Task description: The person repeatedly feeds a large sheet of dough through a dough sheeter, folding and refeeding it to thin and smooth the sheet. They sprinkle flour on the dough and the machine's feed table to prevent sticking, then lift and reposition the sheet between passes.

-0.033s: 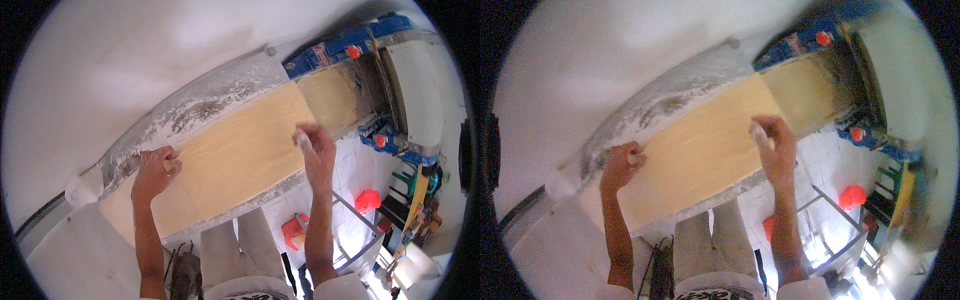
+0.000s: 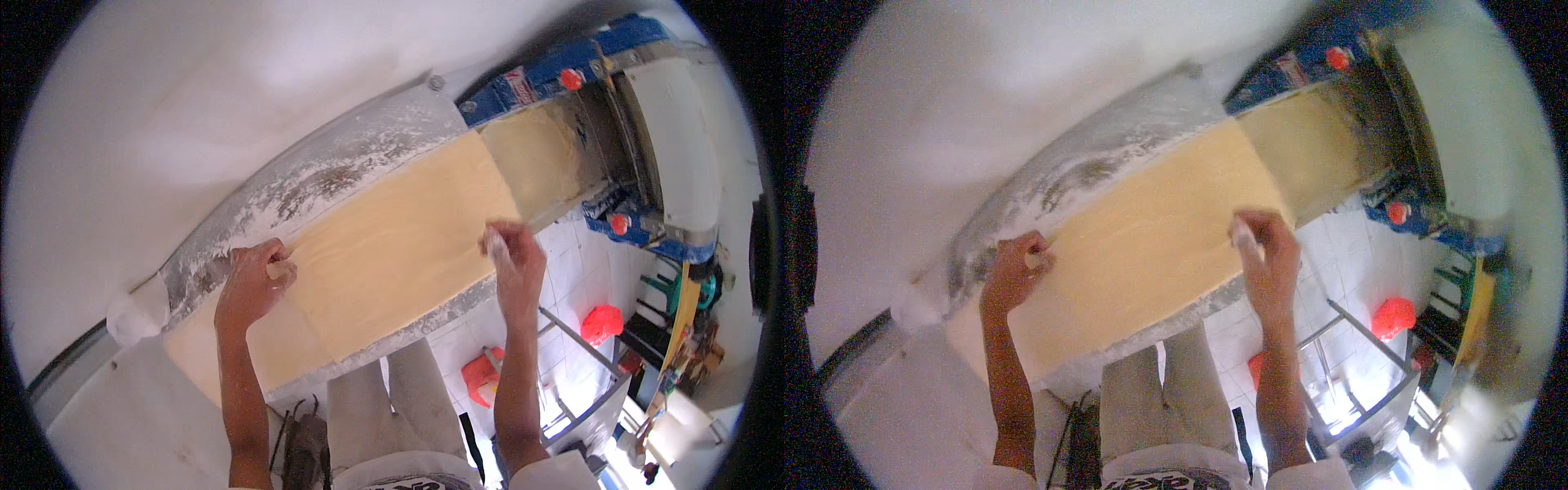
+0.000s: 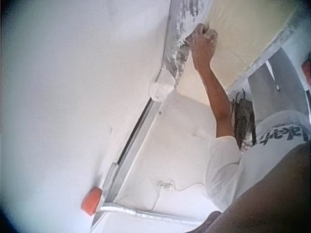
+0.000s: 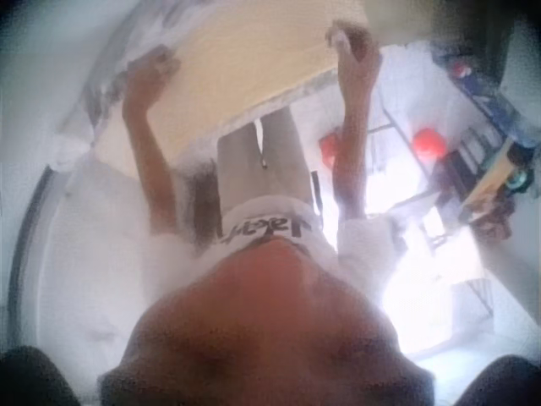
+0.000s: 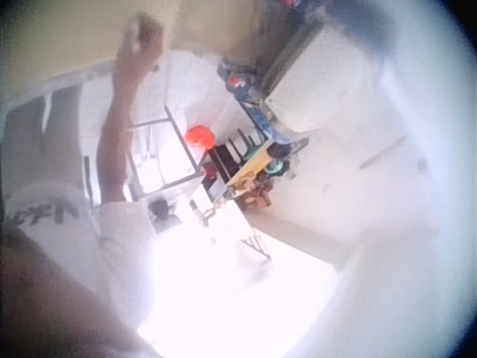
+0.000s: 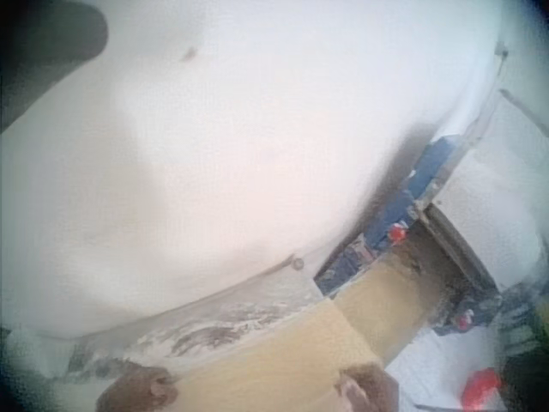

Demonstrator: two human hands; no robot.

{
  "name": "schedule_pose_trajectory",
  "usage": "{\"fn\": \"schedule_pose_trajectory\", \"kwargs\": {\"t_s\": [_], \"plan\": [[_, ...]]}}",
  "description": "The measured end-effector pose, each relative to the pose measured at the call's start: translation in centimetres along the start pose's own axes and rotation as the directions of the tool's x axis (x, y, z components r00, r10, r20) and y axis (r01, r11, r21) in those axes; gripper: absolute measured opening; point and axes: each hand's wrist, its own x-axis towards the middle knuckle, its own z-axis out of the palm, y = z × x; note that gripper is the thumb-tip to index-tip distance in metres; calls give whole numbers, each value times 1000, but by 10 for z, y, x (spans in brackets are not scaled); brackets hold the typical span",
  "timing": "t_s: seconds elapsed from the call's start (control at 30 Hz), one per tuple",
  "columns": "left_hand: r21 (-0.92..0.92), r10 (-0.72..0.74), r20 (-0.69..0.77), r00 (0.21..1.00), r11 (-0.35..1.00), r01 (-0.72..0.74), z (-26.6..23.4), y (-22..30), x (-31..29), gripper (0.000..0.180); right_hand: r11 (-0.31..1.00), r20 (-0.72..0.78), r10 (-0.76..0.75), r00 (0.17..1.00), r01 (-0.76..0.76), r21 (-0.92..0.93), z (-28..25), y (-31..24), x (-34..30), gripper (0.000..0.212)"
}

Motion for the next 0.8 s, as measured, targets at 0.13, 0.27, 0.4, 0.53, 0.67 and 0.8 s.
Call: {"fn": "schedule_pose_trajectory", "kwargs": {"t_s": [0.13, 0.27, 0.4, 0.53, 0.67, 0.8], "plan": [[-198, -16, 47, 999, 980, 25, 6, 9, 18, 33, 975, -176, 220, 960, -220, 16, -12, 59, -84, 24], [5, -68, 95, 993, 998, 68, 1, 22, 31, 34, 945, -251, 299, 920, -323, -56, 1, 73, -114, 28], [-33, -5, 103, 995, 999, 9, -3, 18, 33, 33, 926, -320, 246, 915, -319, -201, 29, 68, -109, 29], [-76, 86, 204, 975, 995, -72, -5, 5, 41, 30, 927, -378, 254, 890, -335, -167, 53, 77, -108, 29], [-108, 328, 134, 935, 943, -316, -2, -2, 38, 23, 953, -392, 266, 880, -301, -29, 57, 87, -113, 27], [-474, 271, 240, 932, 871, -131, 7, -10, 49, 18, 914, -382, 366, 848, -251, 319, 66, 68, -110, 25]]}}
